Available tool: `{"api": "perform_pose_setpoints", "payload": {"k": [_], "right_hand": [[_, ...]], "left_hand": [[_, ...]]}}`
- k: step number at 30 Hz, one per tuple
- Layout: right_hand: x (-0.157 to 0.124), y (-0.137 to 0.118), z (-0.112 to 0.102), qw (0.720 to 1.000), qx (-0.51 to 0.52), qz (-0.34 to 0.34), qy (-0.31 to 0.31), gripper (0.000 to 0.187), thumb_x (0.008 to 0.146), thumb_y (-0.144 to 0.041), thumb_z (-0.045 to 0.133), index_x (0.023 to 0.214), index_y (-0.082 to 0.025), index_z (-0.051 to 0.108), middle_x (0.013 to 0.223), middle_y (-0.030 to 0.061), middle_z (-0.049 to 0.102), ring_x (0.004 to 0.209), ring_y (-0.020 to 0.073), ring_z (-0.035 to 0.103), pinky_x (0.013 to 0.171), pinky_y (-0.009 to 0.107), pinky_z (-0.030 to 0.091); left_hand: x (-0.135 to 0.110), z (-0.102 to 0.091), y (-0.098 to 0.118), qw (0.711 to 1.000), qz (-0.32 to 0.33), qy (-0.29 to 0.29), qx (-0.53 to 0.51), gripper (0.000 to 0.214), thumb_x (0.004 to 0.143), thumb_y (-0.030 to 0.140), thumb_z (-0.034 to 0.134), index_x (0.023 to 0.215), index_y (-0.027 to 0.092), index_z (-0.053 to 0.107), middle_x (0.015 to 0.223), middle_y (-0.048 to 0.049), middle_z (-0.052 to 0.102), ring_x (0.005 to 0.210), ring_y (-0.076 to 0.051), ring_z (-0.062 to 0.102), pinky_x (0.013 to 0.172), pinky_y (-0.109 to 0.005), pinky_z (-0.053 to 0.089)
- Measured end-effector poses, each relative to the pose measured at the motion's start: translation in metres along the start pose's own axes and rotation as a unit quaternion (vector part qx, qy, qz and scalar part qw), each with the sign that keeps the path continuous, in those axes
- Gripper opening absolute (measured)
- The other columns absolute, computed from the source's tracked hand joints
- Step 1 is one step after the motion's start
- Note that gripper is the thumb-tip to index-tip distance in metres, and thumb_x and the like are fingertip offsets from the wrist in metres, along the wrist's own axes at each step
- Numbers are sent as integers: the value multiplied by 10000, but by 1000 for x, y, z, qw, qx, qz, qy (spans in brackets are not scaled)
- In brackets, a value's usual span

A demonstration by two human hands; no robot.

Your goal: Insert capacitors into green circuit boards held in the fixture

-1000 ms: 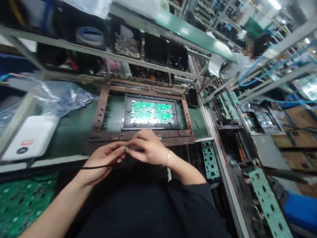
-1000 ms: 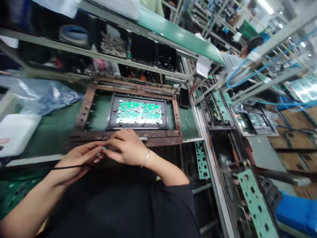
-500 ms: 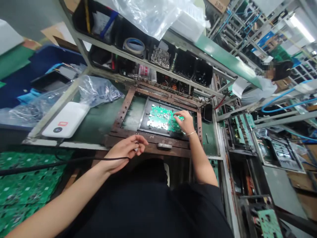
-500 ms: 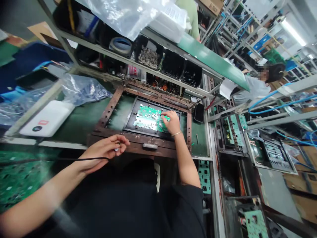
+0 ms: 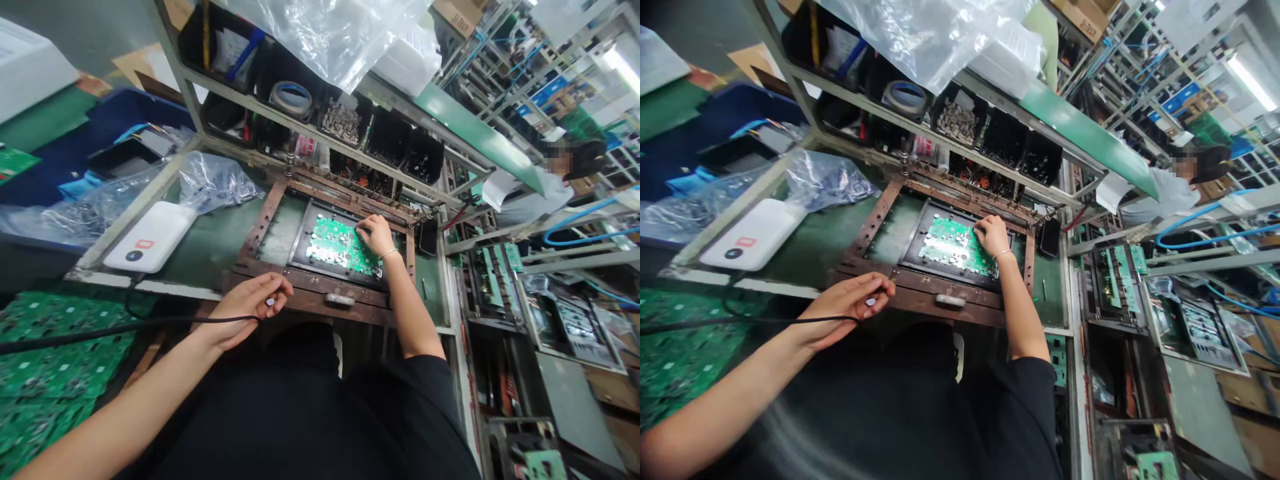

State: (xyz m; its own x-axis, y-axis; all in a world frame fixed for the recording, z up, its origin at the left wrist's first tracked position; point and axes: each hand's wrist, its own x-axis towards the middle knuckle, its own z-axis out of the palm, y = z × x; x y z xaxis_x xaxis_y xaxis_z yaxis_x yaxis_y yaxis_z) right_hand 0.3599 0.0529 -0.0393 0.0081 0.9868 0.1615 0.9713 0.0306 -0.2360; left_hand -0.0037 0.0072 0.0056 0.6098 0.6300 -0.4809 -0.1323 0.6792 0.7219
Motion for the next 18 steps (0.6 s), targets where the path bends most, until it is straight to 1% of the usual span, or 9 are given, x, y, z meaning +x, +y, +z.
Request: {"api": "perform_pose_setpoints", "payload": {"k": [4,11,18], "right_hand": [[0,4,0,1000,-3,-16,-10,143,877,-246,593,934,-211,719,938,87,644,961,265,510,879,408,404],[-1,6,3,1000,19,-8,5,161,876,-256,590,930,-221,738,915,82,616,924,244,522,865,388,415],[2,6,-1,999,38,-5,-1,136,839,-238,635,917,-211,744,889,74,596,899,231,523,850,368,428]], "left_hand": [[1,-1,-1,1000,0,1,-9,333,755,435,759,815,118,676,787,-61,605,585,-68,431,484,-147,348],[0,1,0,999,9,7,-37,304,698,374,809,803,122,675,786,-45,597,614,-80,468,504,-158,365],[1,-1,-3,999,2,12,-44,290,710,365,803,809,125,674,782,-47,602,632,-91,493,531,-168,385]]}}
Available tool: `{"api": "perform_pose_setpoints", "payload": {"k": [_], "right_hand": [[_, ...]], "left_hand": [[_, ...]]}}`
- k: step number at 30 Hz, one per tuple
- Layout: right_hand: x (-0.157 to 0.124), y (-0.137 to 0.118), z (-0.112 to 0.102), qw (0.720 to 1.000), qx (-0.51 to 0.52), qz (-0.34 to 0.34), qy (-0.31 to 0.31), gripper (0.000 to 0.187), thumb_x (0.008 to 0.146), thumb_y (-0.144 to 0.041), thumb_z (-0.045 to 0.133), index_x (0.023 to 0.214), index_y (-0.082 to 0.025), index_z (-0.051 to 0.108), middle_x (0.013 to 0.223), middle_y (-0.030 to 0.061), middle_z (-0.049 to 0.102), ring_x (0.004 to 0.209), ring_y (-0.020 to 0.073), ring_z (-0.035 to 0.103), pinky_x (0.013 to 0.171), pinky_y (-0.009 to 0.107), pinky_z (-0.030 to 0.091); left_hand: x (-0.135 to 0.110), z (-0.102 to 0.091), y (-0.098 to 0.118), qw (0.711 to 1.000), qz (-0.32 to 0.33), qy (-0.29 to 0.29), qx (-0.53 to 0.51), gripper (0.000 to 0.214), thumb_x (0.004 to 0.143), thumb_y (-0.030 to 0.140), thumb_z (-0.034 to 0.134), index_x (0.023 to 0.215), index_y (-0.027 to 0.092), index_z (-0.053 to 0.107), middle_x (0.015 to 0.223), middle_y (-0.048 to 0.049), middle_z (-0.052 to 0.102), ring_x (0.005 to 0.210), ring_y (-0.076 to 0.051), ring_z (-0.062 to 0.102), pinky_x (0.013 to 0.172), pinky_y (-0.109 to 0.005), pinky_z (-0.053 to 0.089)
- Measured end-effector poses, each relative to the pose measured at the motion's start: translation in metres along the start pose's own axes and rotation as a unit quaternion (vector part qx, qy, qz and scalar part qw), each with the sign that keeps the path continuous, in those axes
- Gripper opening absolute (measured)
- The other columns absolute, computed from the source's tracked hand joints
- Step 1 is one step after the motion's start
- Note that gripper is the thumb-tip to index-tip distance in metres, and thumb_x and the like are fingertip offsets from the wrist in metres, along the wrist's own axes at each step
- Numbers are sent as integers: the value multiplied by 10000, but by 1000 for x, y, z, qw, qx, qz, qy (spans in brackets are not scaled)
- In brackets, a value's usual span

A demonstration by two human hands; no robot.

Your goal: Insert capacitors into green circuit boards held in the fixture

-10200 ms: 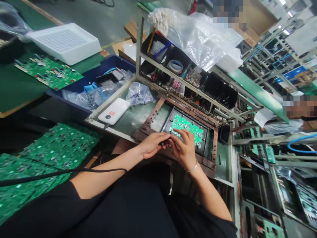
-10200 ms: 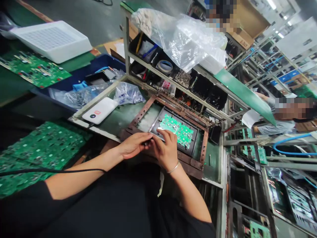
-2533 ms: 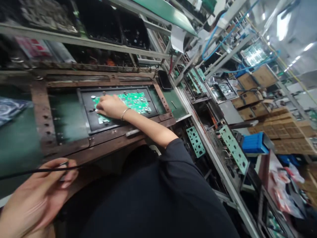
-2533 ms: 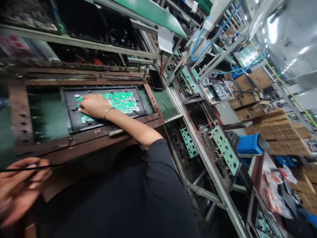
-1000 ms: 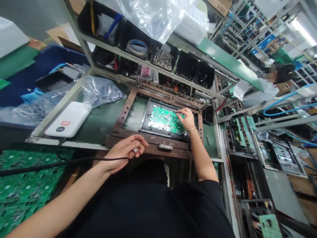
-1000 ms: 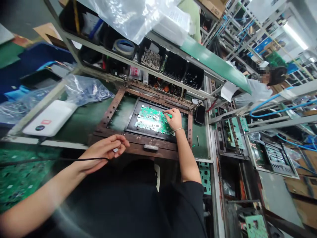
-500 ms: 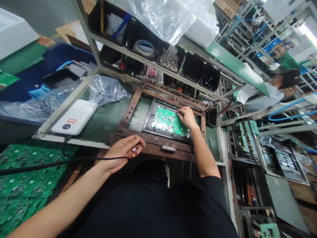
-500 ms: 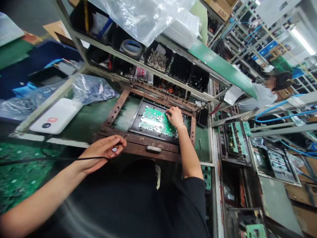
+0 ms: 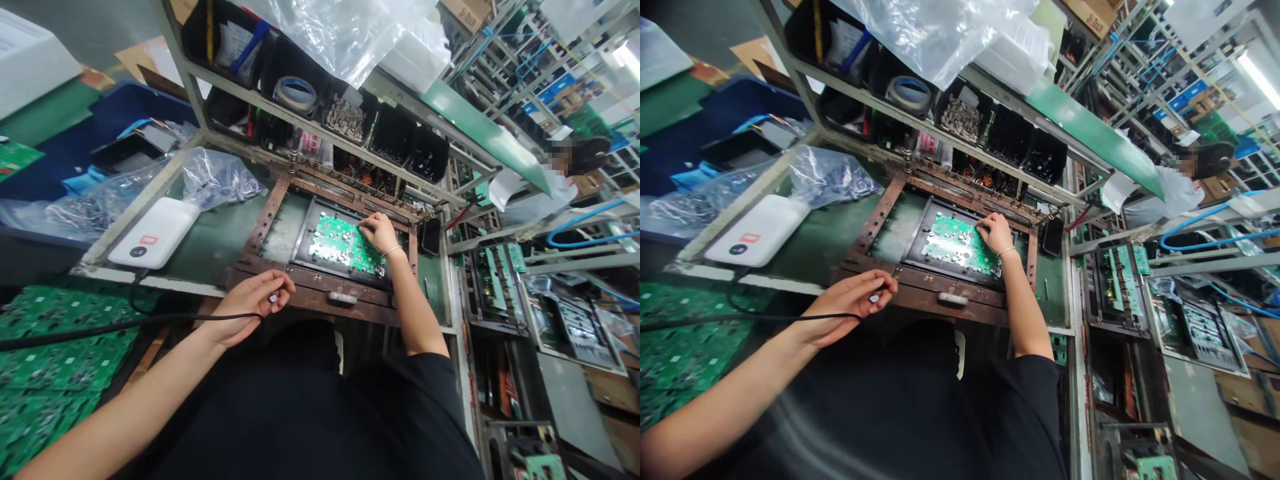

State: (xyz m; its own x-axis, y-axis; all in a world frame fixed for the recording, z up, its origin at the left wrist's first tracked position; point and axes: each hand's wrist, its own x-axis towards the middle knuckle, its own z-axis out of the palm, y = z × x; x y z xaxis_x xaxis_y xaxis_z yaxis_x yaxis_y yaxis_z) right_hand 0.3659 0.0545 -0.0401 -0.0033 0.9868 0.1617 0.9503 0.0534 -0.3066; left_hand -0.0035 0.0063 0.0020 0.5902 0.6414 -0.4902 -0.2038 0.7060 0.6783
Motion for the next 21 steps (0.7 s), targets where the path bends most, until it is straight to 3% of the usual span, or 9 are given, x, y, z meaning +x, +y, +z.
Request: {"api": "perform_pose_setpoints", "payload": {"k": [10,21], "right_hand": [[1,-3,4,1000,17,1,11,120,819,-229,652,896,-210,741,863,64,586,873,224,524,836,359,435],[2,-7,-6,997,-71,-2,-29,152,831,-238,630,924,-209,747,933,96,603,933,256,516,849,388,417]], "left_hand": [[0,1,1,1000,-2,-3,-2,303,695,365,812,802,119,671,778,-48,604,632,-93,499,532,-171,384],[0,-2,1,1000,4,-8,-8,275,721,347,790,811,117,668,787,-56,611,631,-95,498,529,-172,383]]}}
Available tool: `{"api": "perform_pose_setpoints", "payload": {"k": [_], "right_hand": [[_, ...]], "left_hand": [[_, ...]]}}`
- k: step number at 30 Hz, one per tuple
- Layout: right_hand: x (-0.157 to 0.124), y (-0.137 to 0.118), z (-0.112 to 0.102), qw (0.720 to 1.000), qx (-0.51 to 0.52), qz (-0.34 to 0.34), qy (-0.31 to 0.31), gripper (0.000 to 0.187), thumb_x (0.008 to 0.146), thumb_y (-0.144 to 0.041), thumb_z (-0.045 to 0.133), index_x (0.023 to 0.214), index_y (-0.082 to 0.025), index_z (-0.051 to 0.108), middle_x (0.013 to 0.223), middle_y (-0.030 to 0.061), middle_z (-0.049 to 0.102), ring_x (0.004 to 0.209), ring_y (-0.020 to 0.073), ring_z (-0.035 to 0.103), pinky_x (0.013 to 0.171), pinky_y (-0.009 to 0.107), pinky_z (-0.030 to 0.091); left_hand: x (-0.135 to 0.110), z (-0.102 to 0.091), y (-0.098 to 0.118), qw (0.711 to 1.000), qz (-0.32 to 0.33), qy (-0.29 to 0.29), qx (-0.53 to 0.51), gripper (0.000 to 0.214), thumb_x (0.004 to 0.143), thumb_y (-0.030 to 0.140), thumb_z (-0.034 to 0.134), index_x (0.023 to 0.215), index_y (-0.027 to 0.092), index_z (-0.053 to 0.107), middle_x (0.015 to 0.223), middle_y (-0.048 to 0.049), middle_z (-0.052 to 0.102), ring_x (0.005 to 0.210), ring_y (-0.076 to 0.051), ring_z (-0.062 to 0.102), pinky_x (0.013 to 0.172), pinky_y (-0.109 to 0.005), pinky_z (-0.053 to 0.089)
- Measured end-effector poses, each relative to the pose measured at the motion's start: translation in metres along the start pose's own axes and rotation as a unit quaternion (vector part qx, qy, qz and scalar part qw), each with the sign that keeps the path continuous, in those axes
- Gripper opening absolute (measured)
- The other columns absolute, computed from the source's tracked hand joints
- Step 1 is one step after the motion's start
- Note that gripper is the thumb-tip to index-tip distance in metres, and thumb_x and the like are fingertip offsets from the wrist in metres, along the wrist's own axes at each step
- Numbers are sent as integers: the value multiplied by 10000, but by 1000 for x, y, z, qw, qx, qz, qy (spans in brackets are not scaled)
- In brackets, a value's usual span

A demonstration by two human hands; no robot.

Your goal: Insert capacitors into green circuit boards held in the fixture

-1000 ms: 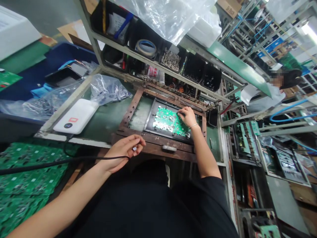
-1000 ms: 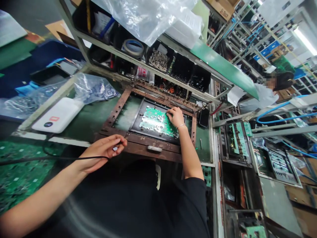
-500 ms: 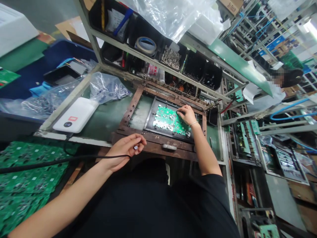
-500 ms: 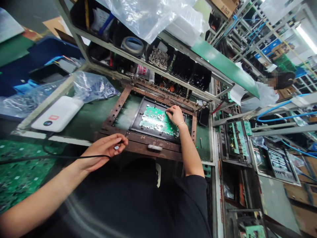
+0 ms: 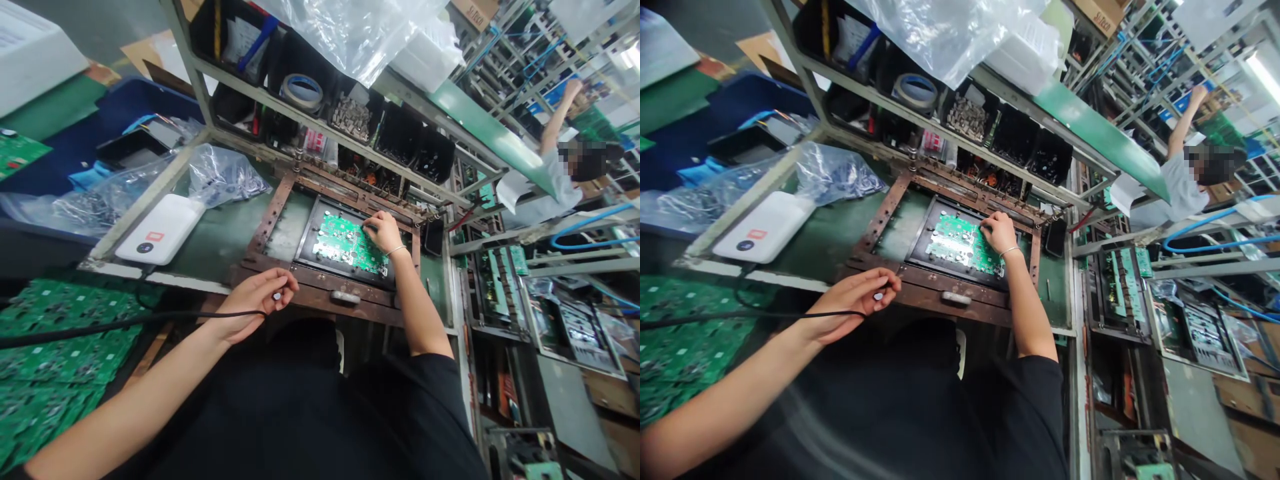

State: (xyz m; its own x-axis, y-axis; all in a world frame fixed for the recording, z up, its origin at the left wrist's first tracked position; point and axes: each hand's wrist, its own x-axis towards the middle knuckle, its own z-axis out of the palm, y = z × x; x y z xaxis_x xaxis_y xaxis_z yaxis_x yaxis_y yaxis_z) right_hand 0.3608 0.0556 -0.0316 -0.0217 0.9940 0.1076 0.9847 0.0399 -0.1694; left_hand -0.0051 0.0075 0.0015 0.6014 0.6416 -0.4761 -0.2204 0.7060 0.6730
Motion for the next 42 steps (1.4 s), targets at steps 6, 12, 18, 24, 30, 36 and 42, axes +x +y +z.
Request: {"api": "perform_pose_setpoints", "payload": {"k": [6,12,18,24,30,36,42], "right_hand": [[6,-4,-6,998,-43,-10,-38,177,829,-208,615,944,-208,750,960,107,605,943,272,506,850,408,396],[10,-2,-8,998,-41,-20,-49,157,817,-197,634,917,-213,753,935,108,605,918,277,507,837,411,401],[10,-4,-7,998,-32,-21,-55,164,828,-193,621,927,-217,749,937,103,618,928,272,512,840,402,402],[7,-1,-3,999,9,-11,-42,166,839,-208,617,947,-221,742,934,88,617,938,254,522,853,384,418],[5,-1,-3,999,8,-4,-36,157,822,-202,630,935,-220,738,946,88,612,936,256,523,860,395,424],[8,-4,-4,998,-20,1,-53,150,826,-193,628,920,-216,743,972,103,627,960,279,522,872,426,416],[7,-3,-4,999,-16,-4,-51,156,840,-210,612,929,-218,740,964,107,633,957,285,527,864,433,420]], "left_hand": [[-2,-2,1,1000,-1,6,-10,273,715,336,795,809,114,666,789,-56,616,629,-94,506,526,-171,384],[-3,-5,1,1000,1,5,-20,240,731,308,779,811,110,669,791,-63,622,623,-93,506,526,-176,383],[-2,-4,2,1000,-5,-3,-15,263,716,325,789,803,108,668,765,-54,606,629,-97,503,530,-176,382],[-3,-3,5,1000,1,-4,-13,263,709,321,786,802,108,662,764,-49,597,623,-99,490,520,-186,374],[-3,-4,6,1000,2,1,-16,264,705,319,792,803,112,660,785,-50,602,628,-100,491,521,-187,375],[-5,-5,6,1000,1,2,-21,245,709,302,785,799,107,667,788,-56,607,633,-103,500,528,-194,379],[-5,-6,6,1000,3,3,-27,236,709,292,780,794,108,660,785,-55,611,620,-102,501,518,-195,375]]}}
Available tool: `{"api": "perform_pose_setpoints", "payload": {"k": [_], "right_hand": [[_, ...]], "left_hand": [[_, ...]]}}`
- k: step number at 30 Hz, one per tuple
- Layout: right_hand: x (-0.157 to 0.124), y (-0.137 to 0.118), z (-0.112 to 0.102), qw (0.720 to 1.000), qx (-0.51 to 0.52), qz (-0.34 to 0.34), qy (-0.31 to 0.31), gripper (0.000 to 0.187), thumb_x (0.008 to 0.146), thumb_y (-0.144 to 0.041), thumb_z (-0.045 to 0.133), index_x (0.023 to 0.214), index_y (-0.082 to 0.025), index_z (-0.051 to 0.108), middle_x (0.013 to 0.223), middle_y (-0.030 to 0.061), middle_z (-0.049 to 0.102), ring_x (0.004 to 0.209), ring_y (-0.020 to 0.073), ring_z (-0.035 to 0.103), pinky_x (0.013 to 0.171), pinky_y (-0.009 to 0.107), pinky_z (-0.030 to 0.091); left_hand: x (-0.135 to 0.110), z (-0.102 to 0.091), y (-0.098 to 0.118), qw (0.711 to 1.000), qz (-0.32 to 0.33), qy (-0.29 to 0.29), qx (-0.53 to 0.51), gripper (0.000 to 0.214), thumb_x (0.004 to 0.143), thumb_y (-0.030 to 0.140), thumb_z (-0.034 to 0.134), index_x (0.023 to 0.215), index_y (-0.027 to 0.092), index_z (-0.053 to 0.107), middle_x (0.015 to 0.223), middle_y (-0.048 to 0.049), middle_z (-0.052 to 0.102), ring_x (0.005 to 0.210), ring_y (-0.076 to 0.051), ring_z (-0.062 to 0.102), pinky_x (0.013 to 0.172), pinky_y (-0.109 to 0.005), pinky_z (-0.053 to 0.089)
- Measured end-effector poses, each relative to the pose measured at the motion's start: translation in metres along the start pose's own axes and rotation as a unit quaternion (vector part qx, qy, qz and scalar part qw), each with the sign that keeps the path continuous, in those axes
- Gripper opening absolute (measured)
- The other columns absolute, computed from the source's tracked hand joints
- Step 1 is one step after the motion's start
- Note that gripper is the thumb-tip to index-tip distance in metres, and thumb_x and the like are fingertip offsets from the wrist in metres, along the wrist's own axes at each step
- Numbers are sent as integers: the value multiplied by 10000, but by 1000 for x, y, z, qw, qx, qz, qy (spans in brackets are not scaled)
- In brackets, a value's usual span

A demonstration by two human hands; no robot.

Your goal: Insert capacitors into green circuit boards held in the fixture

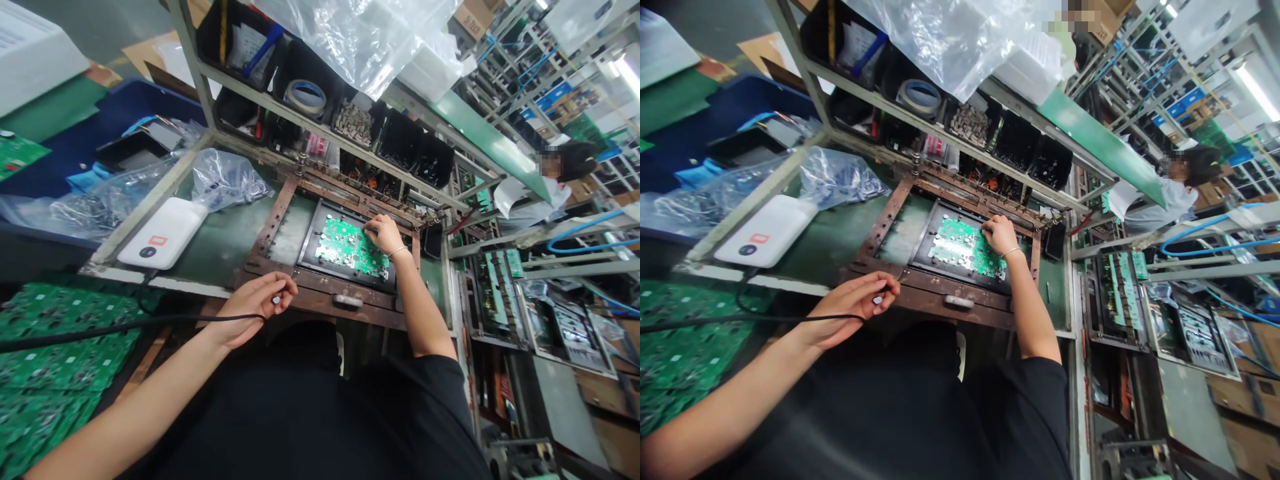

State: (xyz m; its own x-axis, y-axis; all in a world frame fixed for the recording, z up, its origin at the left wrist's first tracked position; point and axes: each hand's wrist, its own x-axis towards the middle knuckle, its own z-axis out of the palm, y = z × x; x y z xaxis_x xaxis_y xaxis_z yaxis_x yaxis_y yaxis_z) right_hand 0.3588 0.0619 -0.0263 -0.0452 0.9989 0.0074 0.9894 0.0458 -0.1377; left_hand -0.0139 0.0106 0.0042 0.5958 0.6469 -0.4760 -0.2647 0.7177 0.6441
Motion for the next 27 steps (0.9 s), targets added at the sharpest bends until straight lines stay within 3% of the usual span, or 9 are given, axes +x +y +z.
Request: {"api": "perform_pose_setpoints", "payload": {"k": [18,27], "right_hand": [[-6,2,5,996,79,6,41,119,841,-221,598,896,-215,703,887,62,652,888,229,569,863,383,438],[-3,3,3,999,44,-8,19,147,834,-198,605,917,-221,724,889,72,645,884,240,552,849,386,435]], "left_hand": [[1,-3,0,1000,-3,-7,-8,229,718,285,777,796,107,656,778,-60,618,620,-107,510,520,-199,373],[0,-5,0,1000,1,-6,-4,255,715,315,787,804,114,658,794,-53,612,631,-106,509,526,-188,384]]}}
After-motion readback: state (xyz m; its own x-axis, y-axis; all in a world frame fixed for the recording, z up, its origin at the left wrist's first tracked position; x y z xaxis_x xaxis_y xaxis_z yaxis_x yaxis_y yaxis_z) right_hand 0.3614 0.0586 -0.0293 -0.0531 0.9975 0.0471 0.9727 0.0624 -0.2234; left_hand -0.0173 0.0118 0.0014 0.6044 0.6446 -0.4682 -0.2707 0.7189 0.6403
